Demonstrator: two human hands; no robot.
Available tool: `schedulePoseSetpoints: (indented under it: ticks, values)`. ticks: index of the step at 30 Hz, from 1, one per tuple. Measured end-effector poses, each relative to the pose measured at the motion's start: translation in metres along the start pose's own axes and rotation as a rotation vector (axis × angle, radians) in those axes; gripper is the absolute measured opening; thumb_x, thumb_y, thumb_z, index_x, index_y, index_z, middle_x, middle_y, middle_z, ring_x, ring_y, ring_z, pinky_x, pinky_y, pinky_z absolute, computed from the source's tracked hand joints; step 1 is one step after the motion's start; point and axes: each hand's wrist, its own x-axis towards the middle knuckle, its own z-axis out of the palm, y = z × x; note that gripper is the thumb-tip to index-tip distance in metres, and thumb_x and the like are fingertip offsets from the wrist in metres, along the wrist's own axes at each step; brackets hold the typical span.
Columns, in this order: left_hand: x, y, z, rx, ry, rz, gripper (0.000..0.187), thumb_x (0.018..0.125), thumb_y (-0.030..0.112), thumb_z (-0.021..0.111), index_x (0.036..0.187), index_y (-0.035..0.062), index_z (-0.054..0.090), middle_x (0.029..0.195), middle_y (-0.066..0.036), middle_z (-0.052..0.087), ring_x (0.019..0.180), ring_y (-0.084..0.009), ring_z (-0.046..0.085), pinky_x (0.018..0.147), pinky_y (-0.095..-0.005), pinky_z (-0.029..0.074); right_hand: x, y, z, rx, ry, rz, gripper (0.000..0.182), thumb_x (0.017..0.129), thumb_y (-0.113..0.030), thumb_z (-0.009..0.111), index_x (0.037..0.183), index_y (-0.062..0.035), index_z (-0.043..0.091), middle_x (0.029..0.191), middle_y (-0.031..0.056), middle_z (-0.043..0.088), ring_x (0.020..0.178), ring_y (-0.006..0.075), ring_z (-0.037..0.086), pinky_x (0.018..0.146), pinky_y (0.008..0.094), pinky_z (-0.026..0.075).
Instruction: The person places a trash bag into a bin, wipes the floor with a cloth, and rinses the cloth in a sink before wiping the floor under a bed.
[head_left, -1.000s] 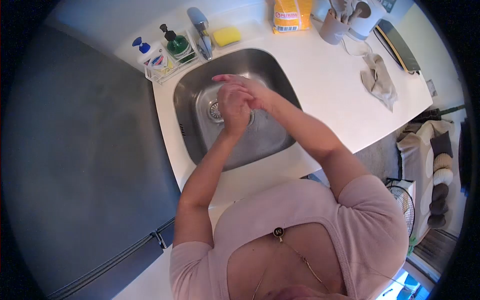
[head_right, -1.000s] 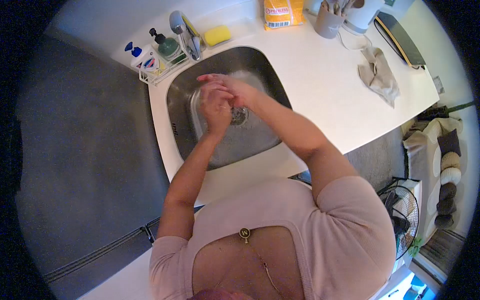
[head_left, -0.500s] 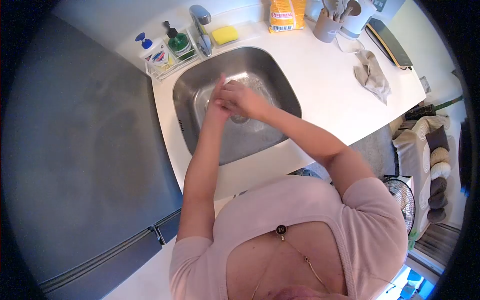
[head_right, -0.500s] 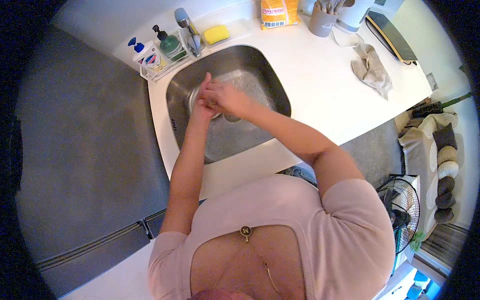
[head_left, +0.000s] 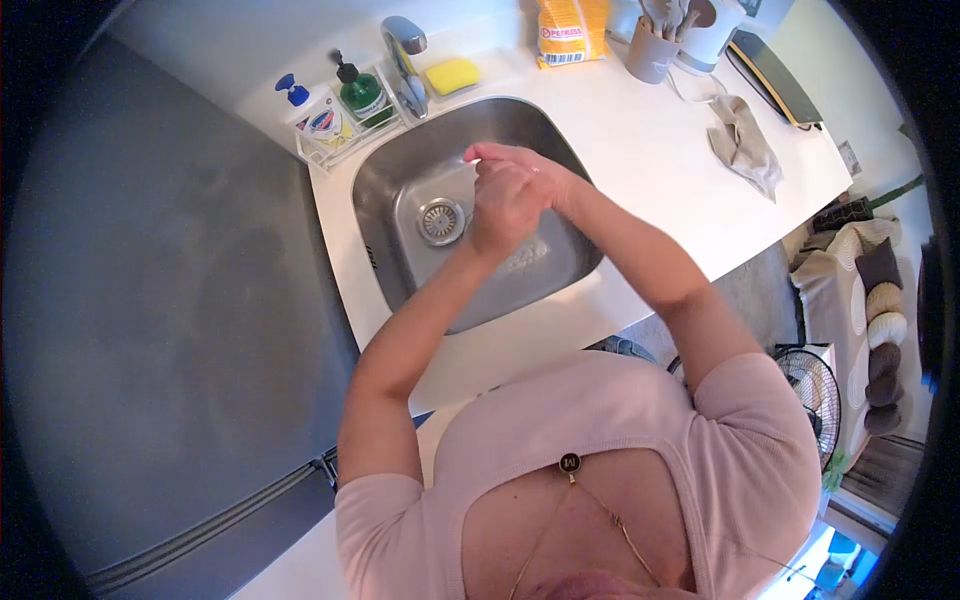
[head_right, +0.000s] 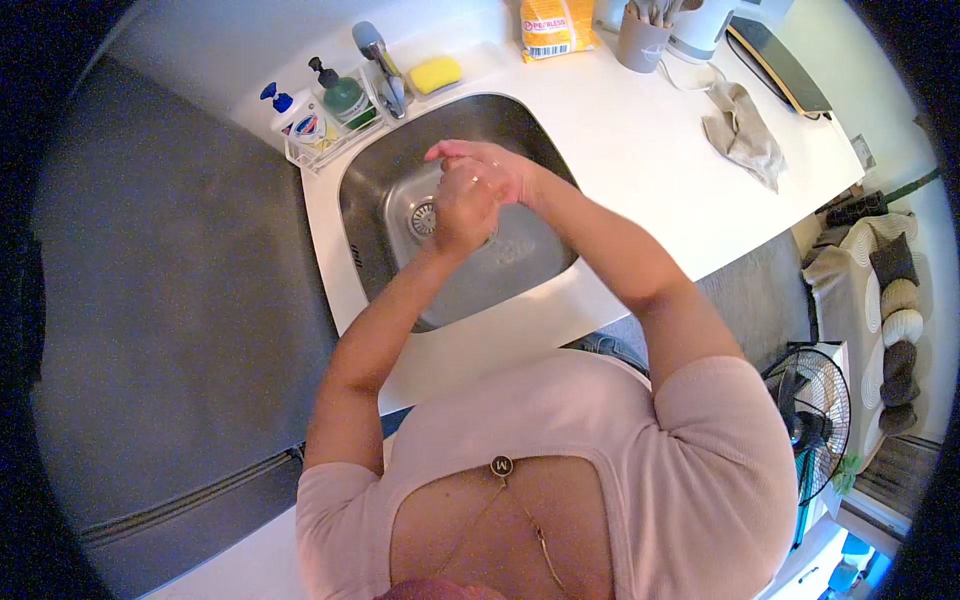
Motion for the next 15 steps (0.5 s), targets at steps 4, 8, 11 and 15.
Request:
schedulePoseSetpoints:
  ticks: [4,8,11,15]
  values:
    - [-0.013,0.004,0.002,0.094,-0.156,0.196,0.008,0.066,0.009,0.064,0.074,0.0095,0.061,0.067,-0.004,0.053,0.071,-0.0206,0.057,0.074,-0.0359,0.047,0.004,-0.016,0.002,-0.357,-0.055,0.262,0.02,0.091,-0.024,0.049,0.1,-0.0073,0.056,0.067,-0.0022,0.051,0.062,0.0078,0.049,0.054,0.0242,0.041]
    - [-0.036,0.005,0.014,0.167,-0.289,0.219,0.009,0.07,0.013,0.063,0.078,0.0098,0.063,0.068,-0.004,0.054,0.071,-0.0188,0.058,0.073,-0.0336,0.048,0.016,-0.011,-0.001,-1.306,-0.171,0.215,0.016,0.081,-0.013,0.052,0.091,-0.0041,0.059,0.07,0.0011,0.056,0.068,0.0161,0.054,0.065,0.0303,0.046]
    - [-0.066,0.008,0.036,0.24,-0.384,0.215,0.01,0.072,0.015,0.062,0.08,0.0096,0.064,0.072,-0.005,0.057,0.075,-0.0192,0.06,0.072,-0.0327,0.049,0.015,0.014,-0.004,-1.511,-0.176,0.322,0.021,0.071,-0.01,0.052,0.088,-0.0013,0.062,0.079,0.0076,0.063,0.076,0.0203,0.057,0.072,0.033,0.046]
    - [-0.093,0.017,0.05,0.286,-0.429,0.165,0.013,0.075,0.016,0.056,0.085,0.0108,0.063,0.077,-0.006,0.061,0.074,-0.0179,0.061,0.073,-0.0316,0.05,0.013,0.047,-0.024,-1.574,-0.125,0.359,0.02,0.068,-0.008,0.052,0.084,-0.0037,0.063,0.081,0.0092,0.065,0.079,0.0218,0.059,0.072,0.0349,0.046]
